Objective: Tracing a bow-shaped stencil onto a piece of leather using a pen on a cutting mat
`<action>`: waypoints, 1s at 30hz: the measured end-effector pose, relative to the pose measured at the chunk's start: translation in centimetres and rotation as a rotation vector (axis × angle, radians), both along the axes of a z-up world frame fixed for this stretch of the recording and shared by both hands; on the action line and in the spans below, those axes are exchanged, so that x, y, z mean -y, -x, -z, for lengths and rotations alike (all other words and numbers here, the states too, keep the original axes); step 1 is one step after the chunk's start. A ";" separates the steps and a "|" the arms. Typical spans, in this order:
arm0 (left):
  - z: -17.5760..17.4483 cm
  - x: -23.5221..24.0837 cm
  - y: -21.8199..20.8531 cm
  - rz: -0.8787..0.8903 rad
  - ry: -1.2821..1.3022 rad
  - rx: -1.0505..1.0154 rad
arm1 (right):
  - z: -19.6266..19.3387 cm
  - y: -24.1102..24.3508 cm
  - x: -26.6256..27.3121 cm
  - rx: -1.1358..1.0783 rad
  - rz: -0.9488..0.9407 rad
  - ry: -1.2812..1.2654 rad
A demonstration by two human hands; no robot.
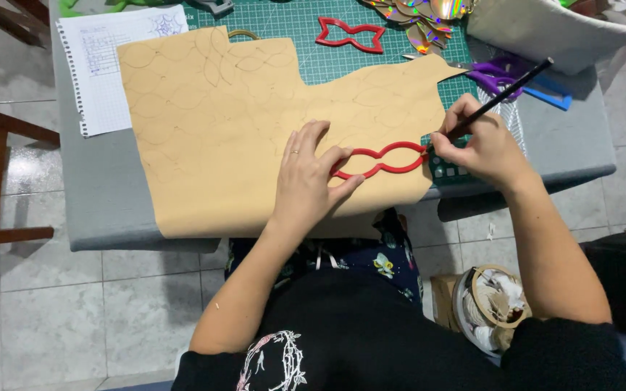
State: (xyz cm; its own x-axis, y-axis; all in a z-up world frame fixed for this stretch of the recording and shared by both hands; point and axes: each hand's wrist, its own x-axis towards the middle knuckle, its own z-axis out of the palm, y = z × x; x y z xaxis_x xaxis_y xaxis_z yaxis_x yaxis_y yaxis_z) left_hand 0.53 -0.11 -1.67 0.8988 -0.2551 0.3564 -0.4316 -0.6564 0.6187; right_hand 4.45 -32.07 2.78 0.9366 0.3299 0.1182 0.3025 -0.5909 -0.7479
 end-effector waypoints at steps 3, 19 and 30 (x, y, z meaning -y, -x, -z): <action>-0.1 -0.1 0.1 -0.012 0.005 0.006 | -0.6 0.6 -0.7 0.029 0.005 0.061; -0.6 1.0 4.9 0.211 0.187 0.485 | -1.7 7.7 -6.0 0.681 -0.268 0.235; -6.6 -7.6 2.8 0.114 0.107 0.396 | 0.2 5.1 3.4 0.619 0.100 0.552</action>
